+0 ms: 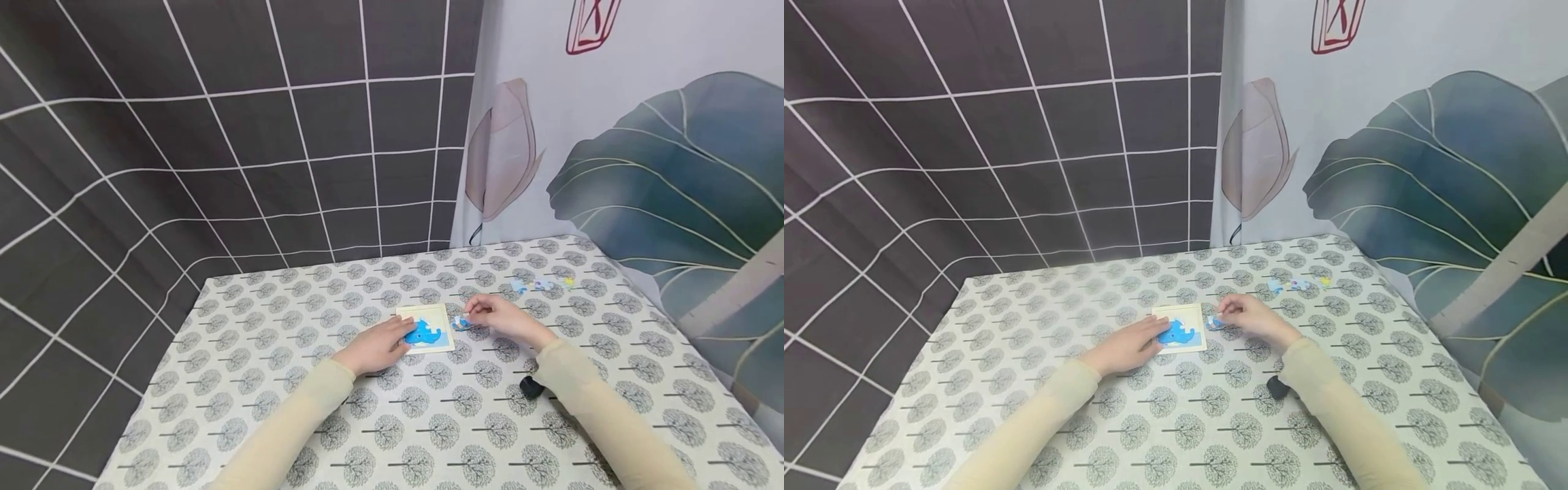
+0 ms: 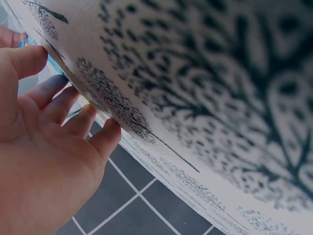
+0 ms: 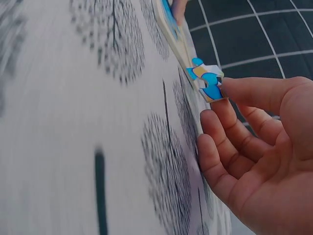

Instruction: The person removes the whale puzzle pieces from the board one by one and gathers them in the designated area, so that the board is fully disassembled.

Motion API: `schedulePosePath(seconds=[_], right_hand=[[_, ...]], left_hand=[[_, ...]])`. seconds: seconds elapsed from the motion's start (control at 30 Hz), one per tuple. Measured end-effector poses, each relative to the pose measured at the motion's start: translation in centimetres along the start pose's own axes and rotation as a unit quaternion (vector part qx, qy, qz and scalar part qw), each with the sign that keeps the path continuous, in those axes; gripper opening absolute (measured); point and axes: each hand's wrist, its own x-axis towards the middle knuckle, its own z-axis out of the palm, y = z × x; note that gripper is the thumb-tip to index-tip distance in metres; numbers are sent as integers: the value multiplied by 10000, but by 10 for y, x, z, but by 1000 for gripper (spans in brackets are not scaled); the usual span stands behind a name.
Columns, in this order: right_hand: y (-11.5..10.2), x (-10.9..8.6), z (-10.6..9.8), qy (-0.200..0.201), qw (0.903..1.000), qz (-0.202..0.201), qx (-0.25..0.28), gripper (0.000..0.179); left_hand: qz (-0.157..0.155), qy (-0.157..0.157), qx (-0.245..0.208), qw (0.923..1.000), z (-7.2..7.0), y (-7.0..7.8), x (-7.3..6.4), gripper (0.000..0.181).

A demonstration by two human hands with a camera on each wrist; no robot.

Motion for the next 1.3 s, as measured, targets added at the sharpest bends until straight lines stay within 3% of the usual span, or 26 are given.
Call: schedulePosePath(seconds=[0.3, 0.73, 1.1, 1.3], right_hand=[[13, -17, -33, 451, 9982, 89, -374, 24], [37, -54, -83, 1266, 9873, 498, -824, 35], [60, -64, -117, 1948, 9738, 805, -851, 43], [77, -71, -128, 1948, 9738, 977, -647, 48]], left_hand=[[-86, 213, -68, 9997, 1, -1, 2, 64], [-293, 117, -270, 9991, 1, 4, 0, 67], [-381, 140, -221, 9989, -1, -2, -4, 68], [-397, 122, -189, 9990, 0, -2, -3, 68]])
